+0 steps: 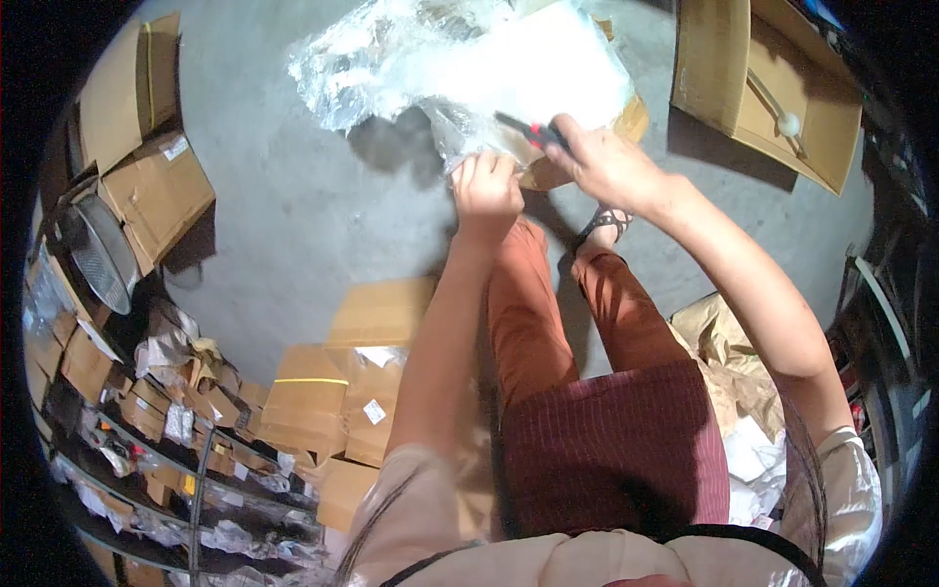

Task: The person unboxes a roll of plastic film, removes its cardboard end caps and protective wrap using a utility knife, and inserts a metal rod through the core.

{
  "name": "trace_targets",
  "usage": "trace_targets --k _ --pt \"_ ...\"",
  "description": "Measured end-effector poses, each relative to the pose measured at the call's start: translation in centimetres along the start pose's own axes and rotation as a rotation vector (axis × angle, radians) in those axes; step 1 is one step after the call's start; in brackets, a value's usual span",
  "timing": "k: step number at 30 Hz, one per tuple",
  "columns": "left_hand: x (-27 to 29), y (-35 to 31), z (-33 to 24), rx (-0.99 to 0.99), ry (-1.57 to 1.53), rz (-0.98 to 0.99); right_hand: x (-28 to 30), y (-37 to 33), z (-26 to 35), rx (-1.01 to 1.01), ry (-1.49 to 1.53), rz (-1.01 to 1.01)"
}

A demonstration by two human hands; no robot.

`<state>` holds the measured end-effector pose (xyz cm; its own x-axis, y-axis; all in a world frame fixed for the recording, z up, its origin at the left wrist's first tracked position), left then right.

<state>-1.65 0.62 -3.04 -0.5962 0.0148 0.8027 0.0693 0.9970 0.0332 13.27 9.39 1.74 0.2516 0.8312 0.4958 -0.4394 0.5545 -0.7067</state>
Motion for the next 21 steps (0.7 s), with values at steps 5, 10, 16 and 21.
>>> trace_targets --k 5,10,16,21 --pt "0.0 -0.2 -0.7 0.041 -0.068 -0.023 -1.3 -2.7 0.2 -0.022 -0.062 0.118" --pt "0.5 -0.6 0.0 0.120 -0.193 -0.020 -2.2 -1.9 0.6 0.011 -0.110 0.169" --pt "0.8 0.0 0.0 0.098 -0.224 -0.055 -2.1 -0.3 1.2 0.107 -0.215 0.188" --pt "0.6 0.6 -0.7 0.075 -0.243 -0.079 -2.2 1.0 0.8 0.150 -0.324 0.225"
Point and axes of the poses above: each hand's wrist, its own y-axis towards the middle knuckle, its own x-axis out of the back of the hand, z = x × y, the point moved 5 cm from there along y, towards the middle knuckle, and after that the axes turned 3 degrees about -x, right-handed, at the moved point
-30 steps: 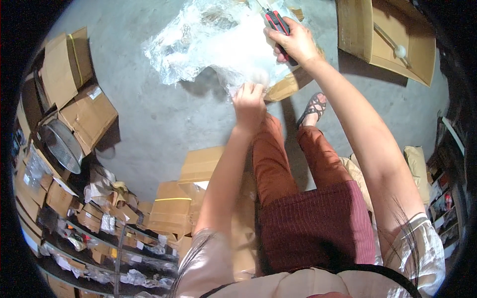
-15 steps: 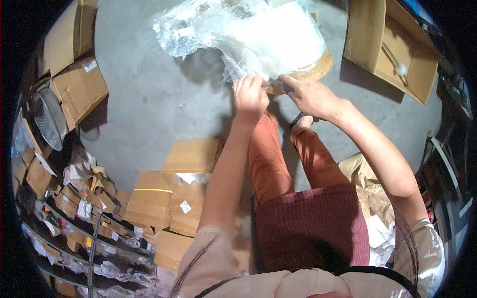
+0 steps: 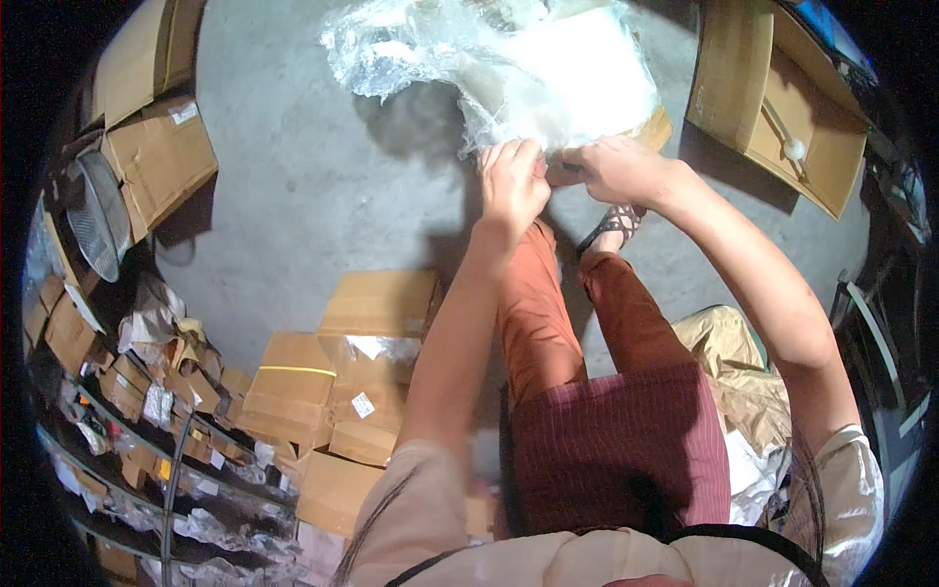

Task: The person unboxes a roll of plastic film, removes its cardboard end caps and protective wrap using a utility knife, and inserts a metal rod through the core.

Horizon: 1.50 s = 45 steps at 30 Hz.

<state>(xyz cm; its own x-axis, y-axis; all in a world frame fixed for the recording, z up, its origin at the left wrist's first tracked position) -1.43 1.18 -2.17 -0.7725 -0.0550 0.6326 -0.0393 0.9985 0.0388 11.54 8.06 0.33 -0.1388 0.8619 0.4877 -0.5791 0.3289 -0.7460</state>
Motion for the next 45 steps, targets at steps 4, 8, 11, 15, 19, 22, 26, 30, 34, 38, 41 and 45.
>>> trace_targets --k 4,8,11,15,19,22,26,30,34,38,41,45 --pt "0.6 -0.1 0.7 0.039 0.020 0.004 -0.9 -0.9 0.8 0.032 -0.096 -0.070" --pt "-0.2 0.6 0.2 0.066 0.002 0.028 -0.3 -2.1 1.6 -0.027 -0.086 -0.146" --pt "-0.4 0.8 0.0 0.076 -0.023 0.026 -1.6 -2.9 1.8 -0.074 -0.121 -0.119" --pt "0.0 0.9 -0.1 0.127 -0.058 0.032 -2.0 -4.6 1.0 -0.097 -0.024 -0.066" --pt "-0.1 1.1 -0.1 0.141 -0.078 0.043 -3.0 -3.7 0.2 -0.066 -0.032 -0.125" --pt "0.1 0.7 0.3 0.138 -0.062 0.078 -4.0 -5.1 -0.4 -0.039 -0.006 -0.161" --pt "0.8 0.3 0.3 0.144 -0.068 0.069 -5.3 -7.3 -1.6 -0.012 -0.056 0.017" --pt "0.6 0.9 -1.1 -0.051 0.194 0.130 -0.2 -5.7 -3.4 -0.298 0.554 -0.484" --pt "-1.8 0.5 -1.3 -0.251 0.630 0.281 3.2 1.9 -3.5 -0.323 0.763 -0.597" --pt "-3.0 0.0 1.1 -0.384 0.659 0.482 3.7 3.9 -3.9 -0.206 0.865 -0.639" --pt "-3.5 0.5 1.1 -0.537 0.729 0.461 4.0 4.0 -4.3 -0.189 0.949 -0.608" --pt "-4.2 2.5 -2.4 -0.565 0.604 0.526 4.6 3.4 -9.3 -0.195 0.946 -0.735"
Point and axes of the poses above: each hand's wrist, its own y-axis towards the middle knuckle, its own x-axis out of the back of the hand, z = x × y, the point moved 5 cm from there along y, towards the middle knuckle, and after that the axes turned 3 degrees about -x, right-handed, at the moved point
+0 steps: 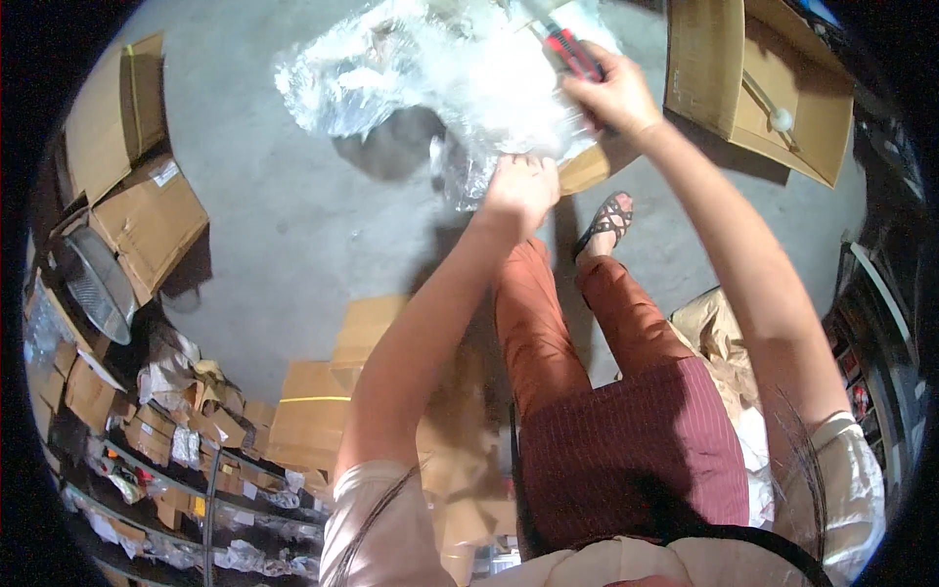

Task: The person unboxes a roll of plastic film, removes its cardboard end caps and protective wrap using a utility knife, and inserts a metal rod through the core.

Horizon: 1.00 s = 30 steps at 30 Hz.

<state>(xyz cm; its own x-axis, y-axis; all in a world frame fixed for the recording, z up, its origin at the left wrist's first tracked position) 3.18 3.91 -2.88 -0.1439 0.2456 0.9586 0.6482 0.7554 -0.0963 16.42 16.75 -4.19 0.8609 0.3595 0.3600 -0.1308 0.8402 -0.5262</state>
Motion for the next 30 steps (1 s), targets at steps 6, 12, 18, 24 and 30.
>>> trace_targets --k 6,12,18,24,30 --pt "-1.6 -8.3 1.7 0.236 -0.381 -0.037 5.3 1.1 -0.6 -0.161 0.182 -0.105" --pt "-6.1 -10.0 3.5 0.419 -0.461 -0.106 3.1 0.5 1.1 -0.160 0.233 -0.105" --pt "-3.2 -6.7 2.9 0.848 -0.796 0.142 3.3 -0.4 2.3 -0.168 0.169 -0.126" --pt "6.4 3.6 3.8 0.301 -0.159 -0.090 3.2 -0.5 0.1 -0.200 0.188 -0.326" --pt "-2.6 -3.9 15.1 0.679 -0.421 -0.036 1.7 -0.3 2.1 -0.213 0.264 -0.406"
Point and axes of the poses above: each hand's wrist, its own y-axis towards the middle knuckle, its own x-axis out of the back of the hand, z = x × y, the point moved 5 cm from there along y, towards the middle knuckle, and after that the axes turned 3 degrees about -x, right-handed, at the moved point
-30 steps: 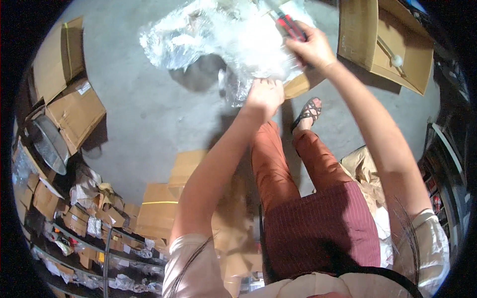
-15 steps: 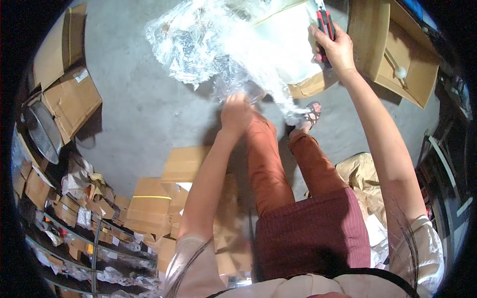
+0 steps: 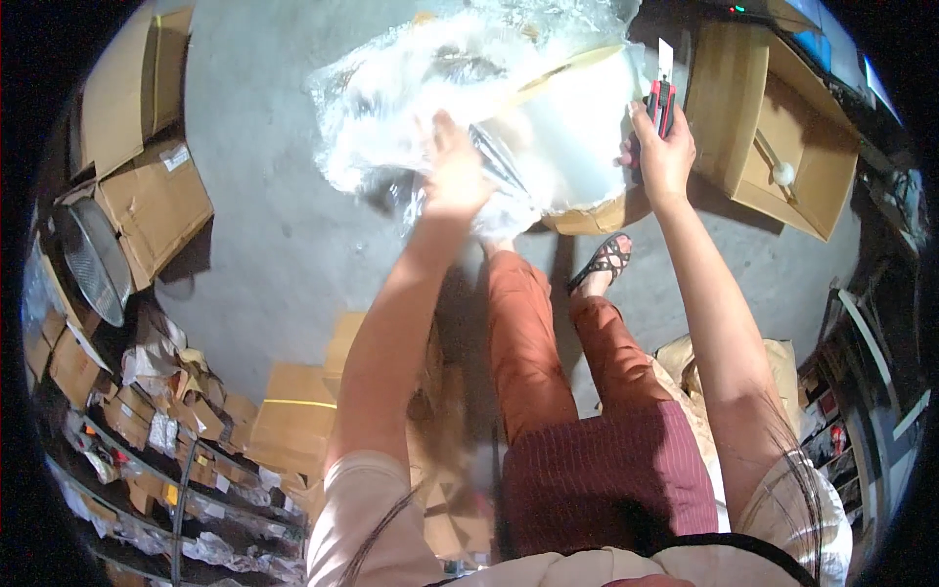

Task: The person unboxes a roll of plastic film, removes its cardboard end caps and protective wrap using a utility knife, and inserts a metal rod through the core.

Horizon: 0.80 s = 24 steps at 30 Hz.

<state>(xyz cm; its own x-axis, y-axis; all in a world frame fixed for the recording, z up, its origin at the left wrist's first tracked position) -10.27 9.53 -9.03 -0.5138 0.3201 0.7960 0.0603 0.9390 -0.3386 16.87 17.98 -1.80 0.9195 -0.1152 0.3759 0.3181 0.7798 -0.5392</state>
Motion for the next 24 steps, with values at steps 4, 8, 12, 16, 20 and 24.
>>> trace_targets --k 4,8,12,16,20,24 --pt "-3.7 -1.4 2.6 0.339 0.301 0.549 2.1 1.4 -1.4 -0.048 0.041 -0.035" --pt "-7.9 -2.6 5.3 0.290 0.353 0.647 1.6 1.4 -1.5 -0.074 0.088 -0.008" --pt "-10.2 -2.1 5.7 0.343 0.589 0.552 0.8 1.4 -1.1 -0.074 0.041 0.017" --pt "-8.2 -3.4 1.8 0.440 0.224 0.519 1.1 1.5 -1.5 -0.166 0.086 -0.028" --pt "-5.2 -5.2 -6.8 0.225 -0.163 0.245 2.4 2.6 -1.9 -0.155 0.096 -0.045" --pt "-2.4 -5.8 -15.0 0.076 -0.335 0.094 1.9 2.3 -1.4 -0.187 0.108 -0.019"
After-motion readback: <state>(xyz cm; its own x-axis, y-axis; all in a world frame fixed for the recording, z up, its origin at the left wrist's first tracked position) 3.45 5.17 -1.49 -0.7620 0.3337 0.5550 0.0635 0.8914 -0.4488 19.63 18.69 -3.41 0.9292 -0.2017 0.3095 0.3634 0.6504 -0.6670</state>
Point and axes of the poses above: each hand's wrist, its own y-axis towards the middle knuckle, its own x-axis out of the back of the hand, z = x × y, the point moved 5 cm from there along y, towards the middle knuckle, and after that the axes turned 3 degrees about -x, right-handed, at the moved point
